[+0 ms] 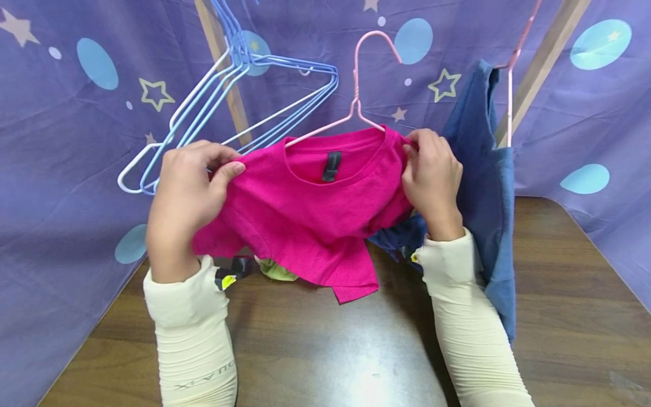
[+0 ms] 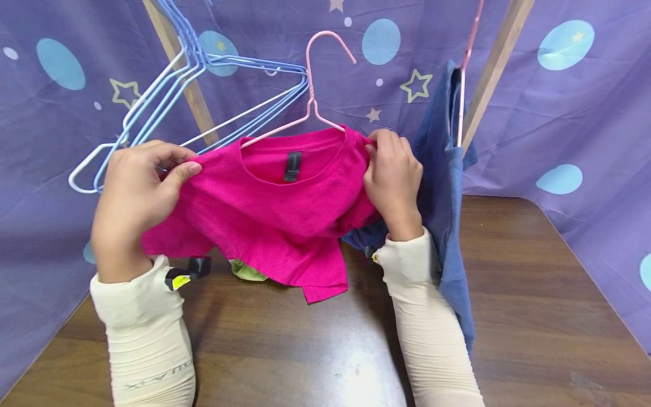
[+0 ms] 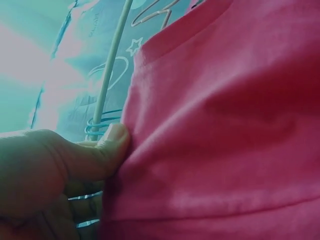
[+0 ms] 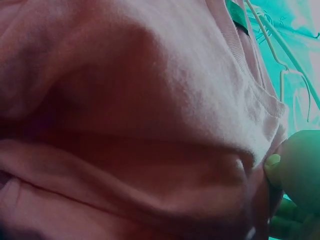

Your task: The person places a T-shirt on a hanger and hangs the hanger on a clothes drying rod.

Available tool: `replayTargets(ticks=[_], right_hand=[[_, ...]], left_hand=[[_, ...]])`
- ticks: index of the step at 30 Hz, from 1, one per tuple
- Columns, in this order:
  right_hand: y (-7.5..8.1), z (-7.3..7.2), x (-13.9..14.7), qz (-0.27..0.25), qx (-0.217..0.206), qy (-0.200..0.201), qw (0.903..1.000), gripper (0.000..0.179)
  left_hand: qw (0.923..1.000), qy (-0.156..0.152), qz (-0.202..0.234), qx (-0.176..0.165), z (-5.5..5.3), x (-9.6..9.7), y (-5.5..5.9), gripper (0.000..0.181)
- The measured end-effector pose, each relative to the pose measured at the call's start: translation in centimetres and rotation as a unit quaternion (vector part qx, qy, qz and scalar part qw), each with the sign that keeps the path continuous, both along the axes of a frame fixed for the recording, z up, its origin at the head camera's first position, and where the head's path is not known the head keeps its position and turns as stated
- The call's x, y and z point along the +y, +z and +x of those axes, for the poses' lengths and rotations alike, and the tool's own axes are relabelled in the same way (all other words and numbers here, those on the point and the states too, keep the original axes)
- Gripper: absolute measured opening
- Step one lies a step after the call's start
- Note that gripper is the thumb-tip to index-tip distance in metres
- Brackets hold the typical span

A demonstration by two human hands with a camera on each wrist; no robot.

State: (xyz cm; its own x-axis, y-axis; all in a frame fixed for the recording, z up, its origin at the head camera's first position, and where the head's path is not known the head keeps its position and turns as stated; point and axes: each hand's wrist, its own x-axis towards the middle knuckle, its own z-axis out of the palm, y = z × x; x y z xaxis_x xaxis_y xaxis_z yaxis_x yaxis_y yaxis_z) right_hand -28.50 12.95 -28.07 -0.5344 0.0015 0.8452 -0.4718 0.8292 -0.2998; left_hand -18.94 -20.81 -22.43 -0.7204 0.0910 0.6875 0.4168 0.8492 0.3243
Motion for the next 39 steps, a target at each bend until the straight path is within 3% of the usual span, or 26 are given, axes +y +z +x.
replayTargets(ticks=[4, 9, 13, 18, 27, 32, 39], right_hand=[[0.0, 0.0, -0.1, 0.003, 0.004, 0.009, 0.9999, 0.017], [-0.2, 0.2, -0.6, 0.008, 0.012, 0.018, 0.9997, 0.015], [-0.2, 0.3, -1.1, 0.010, 0.020, 0.022, 0.9995, 0.014], [-0.3, 0.4, -1.5, 0.014, 0.024, 0.022, 0.9994, 0.014], [-0.2, 0.7, -2.1, 0.035, 0.030, 0.049, 0.9977, 0.017], [-0.1, 0.7, -2.2, 0.041, 0.037, 0.076, 0.9956, 0.015], [-0.1, 0.3, -1.7, 0.053, 0.039, 0.105, 0.9923, 0.018]], left_hand=[[0.9999, 0.004, -0.008, -0.011, 0.1, 0.3, 0.1, 0.014], [0.9996, -0.021, -0.007, 0.015, -0.3, 1.5, -0.1, 0.021], [0.9992, -0.034, -0.016, 0.013, -0.6, 2.9, -0.1, 0.025], [0.9988, -0.025, -0.039, 0.017, -0.9, 4.2, -0.3, 0.027], [0.9949, -0.001, -0.057, 0.083, -1.8, 5.7, -1.3, 0.014], [0.9924, 0.009, -0.045, 0.114, -1.9, 5.9, -1.5, 0.007], [0.9929, 0.024, -0.016, 0.116, -1.9, 5.7, -1.4, 0.007]])
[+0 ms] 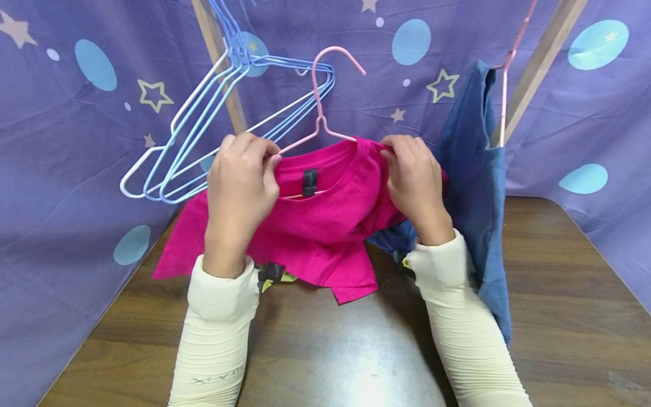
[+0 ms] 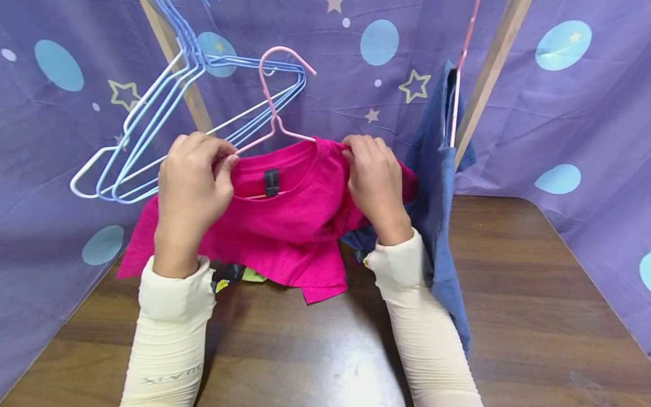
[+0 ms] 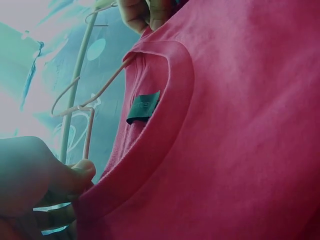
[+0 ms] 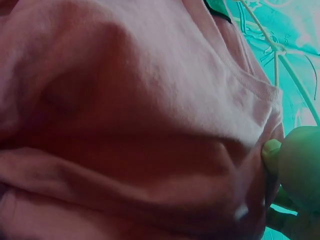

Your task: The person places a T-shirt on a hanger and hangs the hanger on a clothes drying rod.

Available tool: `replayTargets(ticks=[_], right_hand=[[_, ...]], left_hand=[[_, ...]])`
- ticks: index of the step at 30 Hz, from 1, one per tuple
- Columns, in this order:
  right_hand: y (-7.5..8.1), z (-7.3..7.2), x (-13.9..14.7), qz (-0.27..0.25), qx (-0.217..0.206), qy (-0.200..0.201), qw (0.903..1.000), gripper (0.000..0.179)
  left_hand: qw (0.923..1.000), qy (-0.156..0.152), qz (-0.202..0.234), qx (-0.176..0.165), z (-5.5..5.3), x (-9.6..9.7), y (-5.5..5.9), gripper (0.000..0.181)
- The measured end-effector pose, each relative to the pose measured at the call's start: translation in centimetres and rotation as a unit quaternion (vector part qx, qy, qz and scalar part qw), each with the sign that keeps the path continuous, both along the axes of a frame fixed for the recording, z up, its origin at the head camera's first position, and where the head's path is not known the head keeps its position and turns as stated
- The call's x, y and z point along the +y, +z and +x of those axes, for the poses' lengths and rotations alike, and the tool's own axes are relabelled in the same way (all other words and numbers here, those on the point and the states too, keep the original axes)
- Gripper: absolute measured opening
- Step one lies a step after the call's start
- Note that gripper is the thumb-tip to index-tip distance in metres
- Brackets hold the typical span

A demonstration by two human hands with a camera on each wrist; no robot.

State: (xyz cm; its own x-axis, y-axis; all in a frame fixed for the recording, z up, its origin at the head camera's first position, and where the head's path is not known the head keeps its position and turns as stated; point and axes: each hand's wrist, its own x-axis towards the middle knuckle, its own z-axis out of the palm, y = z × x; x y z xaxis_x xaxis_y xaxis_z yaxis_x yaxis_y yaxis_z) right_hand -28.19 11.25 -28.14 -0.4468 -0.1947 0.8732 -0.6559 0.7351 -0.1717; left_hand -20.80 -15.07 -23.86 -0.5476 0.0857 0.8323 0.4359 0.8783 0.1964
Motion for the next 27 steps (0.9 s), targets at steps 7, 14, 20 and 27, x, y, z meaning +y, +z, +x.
replayTargets(ticks=[7, 14, 20, 27], right_hand=[[-0.2, -0.4, 0.4, 0.016, 0.016, 0.018, 0.9996, 0.019], [-0.4, -0.6, 0.6, 0.026, 0.021, 0.025, 0.9991, 0.020], [-0.5, -0.8, 1.1, 0.033, 0.011, 0.036, 0.9987, 0.023], [-0.6, -1.0, 1.6, 0.031, 0.003, 0.057, 0.9979, 0.024]], left_hand=[[0.9996, 0.018, 0.021, 0.001, 0.1, -0.2, 0.1, 0.006], [0.9990, 0.031, 0.030, -0.010, 0.2, -0.6, 0.3, 0.006], [0.9985, 0.039, 0.034, -0.018, 0.4, -0.8, 0.4, 0.007], [0.9985, 0.041, 0.034, -0.014, 0.4, -1.0, 0.5, 0.007]])
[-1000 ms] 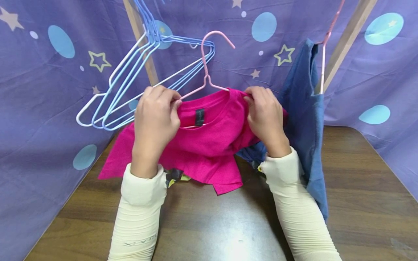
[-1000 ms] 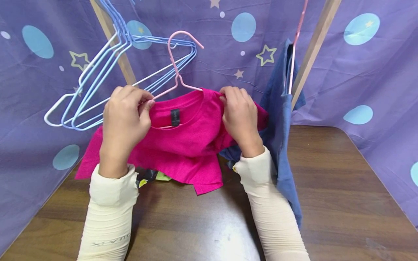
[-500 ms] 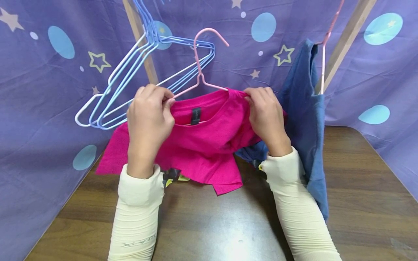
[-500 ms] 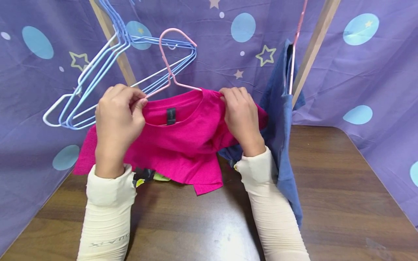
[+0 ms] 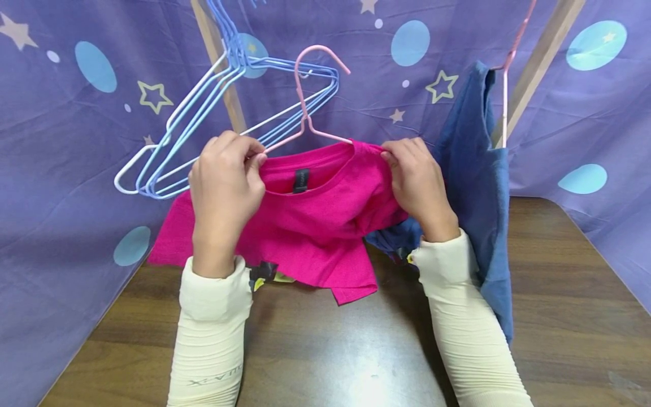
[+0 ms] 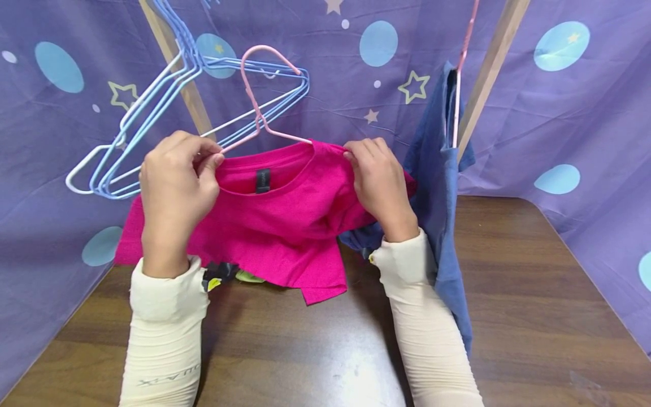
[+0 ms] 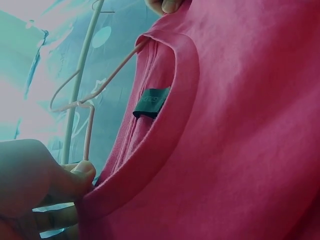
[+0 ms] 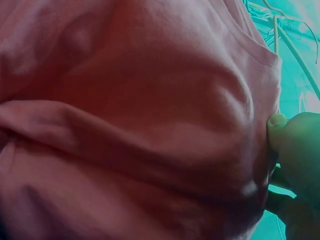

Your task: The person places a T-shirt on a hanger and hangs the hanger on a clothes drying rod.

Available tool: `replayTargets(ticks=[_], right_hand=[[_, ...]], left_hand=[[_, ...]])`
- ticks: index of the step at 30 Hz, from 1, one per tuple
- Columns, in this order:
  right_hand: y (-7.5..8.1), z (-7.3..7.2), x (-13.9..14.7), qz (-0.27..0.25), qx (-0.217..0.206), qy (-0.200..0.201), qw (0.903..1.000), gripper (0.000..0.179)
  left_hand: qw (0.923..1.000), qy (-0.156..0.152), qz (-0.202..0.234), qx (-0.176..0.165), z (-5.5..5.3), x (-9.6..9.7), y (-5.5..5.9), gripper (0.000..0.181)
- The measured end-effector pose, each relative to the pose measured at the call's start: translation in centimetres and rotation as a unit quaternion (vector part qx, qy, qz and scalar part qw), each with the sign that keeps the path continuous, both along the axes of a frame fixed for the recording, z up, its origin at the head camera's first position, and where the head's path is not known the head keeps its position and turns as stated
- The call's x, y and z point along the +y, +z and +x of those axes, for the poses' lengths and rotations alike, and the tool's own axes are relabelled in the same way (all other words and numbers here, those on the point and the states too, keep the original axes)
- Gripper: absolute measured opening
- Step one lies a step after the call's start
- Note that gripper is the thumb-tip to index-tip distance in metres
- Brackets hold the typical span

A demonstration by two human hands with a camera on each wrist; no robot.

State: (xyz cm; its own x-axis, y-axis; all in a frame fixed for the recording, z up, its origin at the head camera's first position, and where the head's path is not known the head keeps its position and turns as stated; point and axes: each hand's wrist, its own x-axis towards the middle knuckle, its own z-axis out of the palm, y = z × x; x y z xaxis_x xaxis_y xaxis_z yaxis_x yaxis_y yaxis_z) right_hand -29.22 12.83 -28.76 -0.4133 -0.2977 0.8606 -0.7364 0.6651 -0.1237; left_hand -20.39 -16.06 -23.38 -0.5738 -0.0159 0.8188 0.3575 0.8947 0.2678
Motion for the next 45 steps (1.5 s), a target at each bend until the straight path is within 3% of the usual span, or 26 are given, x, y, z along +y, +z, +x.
replayTargets(ticks=[17, 22, 27, 33, 39, 45], right_hand=[[0.6, 0.8, -0.7, -0.027, 0.001, 0.013, 0.9995, 0.026], [0.9, 1.3, -1.2, -0.056, 0.001, 0.018, 0.9983, 0.027], [1.3, 1.9, -2.2, -0.084, 0.034, 0.026, 0.9956, 0.023], [1.2, 2.3, -3.7, -0.170, 0.055, 0.040, 0.9832, 0.018], [0.9, 2.6, -4.9, -0.190, 0.025, 0.066, 0.9791, 0.018], [0.4, 3.0, -5.9, -0.204, -0.064, 0.105, 0.9712, 0.016]], left_hand=[[0.9991, -0.034, -0.026, -0.007, -0.4, 0.6, -0.4, 0.004], [0.9987, -0.031, -0.039, -0.012, -0.5, 1.4, -0.7, 0.003], [0.9985, -0.021, -0.045, -0.021, -0.6, 2.4, -1.1, 0.003], [0.9989, -0.007, -0.044, -0.015, -0.7, 3.6, -1.6, 0.004], [0.9993, 0.009, -0.037, -0.008, -1.1, 4.2, -2.2, 0.003], [0.9991, 0.017, -0.040, 0.003, -1.3, 4.7, -2.5, 0.005]])
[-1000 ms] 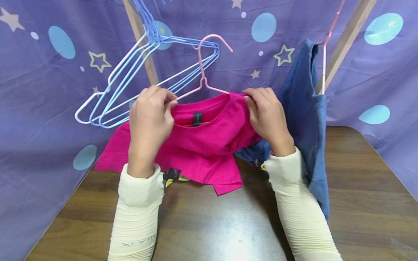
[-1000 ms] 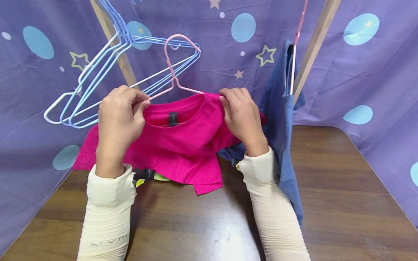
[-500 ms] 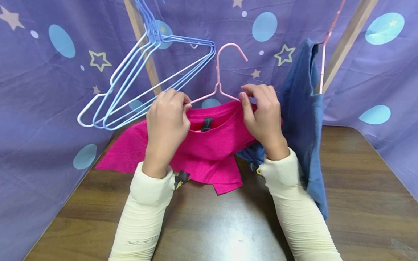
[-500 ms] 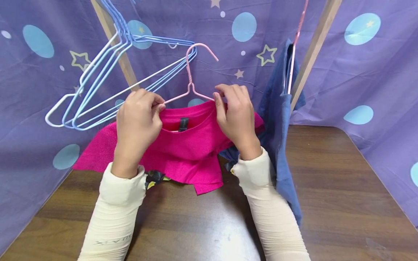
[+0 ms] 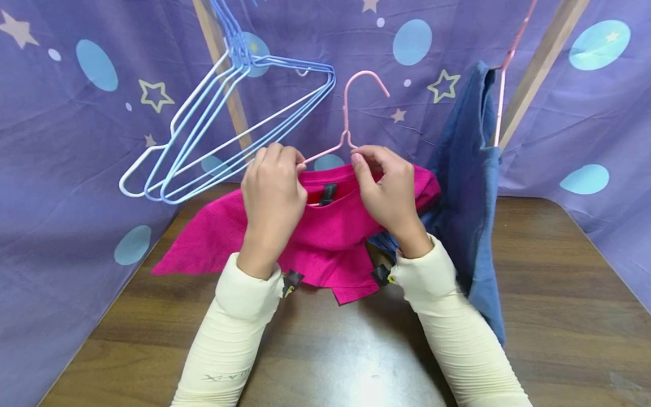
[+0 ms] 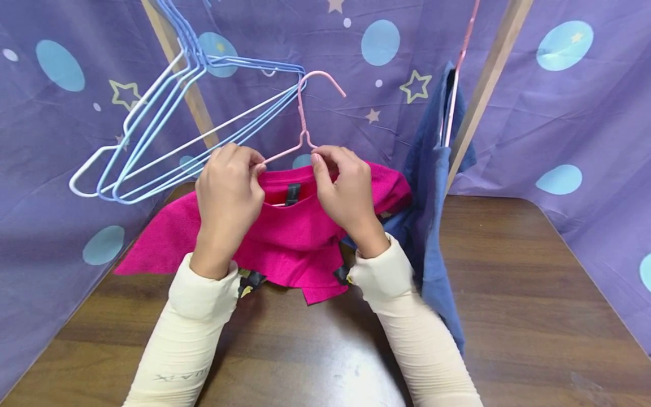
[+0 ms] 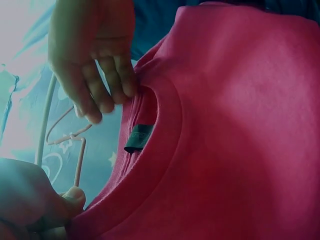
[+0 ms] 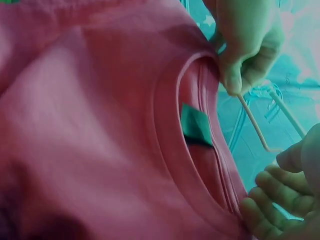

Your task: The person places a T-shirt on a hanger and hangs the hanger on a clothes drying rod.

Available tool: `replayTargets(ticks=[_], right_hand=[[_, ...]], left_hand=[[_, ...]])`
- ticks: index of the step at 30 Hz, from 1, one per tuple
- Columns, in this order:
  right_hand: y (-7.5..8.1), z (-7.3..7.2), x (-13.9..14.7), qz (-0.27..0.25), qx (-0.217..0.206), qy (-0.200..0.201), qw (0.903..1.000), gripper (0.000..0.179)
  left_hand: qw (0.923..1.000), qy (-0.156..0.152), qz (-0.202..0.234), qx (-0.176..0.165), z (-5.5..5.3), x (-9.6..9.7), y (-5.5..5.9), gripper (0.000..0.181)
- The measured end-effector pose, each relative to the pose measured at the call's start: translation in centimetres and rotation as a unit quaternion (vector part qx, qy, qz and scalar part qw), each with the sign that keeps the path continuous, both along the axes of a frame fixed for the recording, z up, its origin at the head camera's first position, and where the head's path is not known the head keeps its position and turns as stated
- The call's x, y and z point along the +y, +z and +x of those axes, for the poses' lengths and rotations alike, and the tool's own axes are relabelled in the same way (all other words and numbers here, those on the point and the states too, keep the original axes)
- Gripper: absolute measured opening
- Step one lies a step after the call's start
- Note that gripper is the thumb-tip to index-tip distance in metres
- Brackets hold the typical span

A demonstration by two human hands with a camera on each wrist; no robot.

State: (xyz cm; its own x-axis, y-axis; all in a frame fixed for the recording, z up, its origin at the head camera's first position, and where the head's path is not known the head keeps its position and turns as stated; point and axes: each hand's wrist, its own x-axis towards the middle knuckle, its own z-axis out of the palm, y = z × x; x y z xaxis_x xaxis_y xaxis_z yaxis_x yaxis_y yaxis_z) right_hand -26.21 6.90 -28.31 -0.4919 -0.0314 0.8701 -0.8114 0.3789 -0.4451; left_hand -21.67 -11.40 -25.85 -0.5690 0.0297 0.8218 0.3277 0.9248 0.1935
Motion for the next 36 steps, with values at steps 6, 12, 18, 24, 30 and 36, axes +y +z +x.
replayTargets(ticks=[6, 12, 18, 24, 30, 36], right_hand=[[-0.3, 0.4, -1.2, -0.050, -0.136, 0.061, 0.9876, 0.022], [-0.3, 0.4, -2.0, -0.206, -0.262, 0.205, 0.9203, 0.030], [-0.4, 0.3, -2.4, -0.369, -0.340, 0.328, 0.8005, 0.030], [-0.5, 0.1, -2.8, -0.479, -0.398, 0.399, 0.6727, 0.023], [-0.6, 0.1, -3.1, -0.523, -0.417, 0.419, 0.6142, 0.028], [-0.9, 0.0, -3.3, -0.519, -0.423, 0.415, 0.6156, 0.032]], left_hand=[[1.0000, 0.005, 0.001, 0.001, 0.0, 0.2, 0.0, 0.005], [0.9999, 0.008, 0.005, -0.008, 0.0, 0.2, 0.0, 0.005], [0.9993, 0.008, -0.004, -0.038, 0.2, 0.3, 0.1, 0.003], [0.9957, 0.012, -0.014, -0.091, 0.3, 0.2, 0.2, 0.004], [0.9849, 0.015, -0.024, -0.171, 0.4, 0.1, 0.4, 0.006], [0.9753, 0.011, -0.036, -0.218, 0.3, -0.1, 0.3, 0.007]])
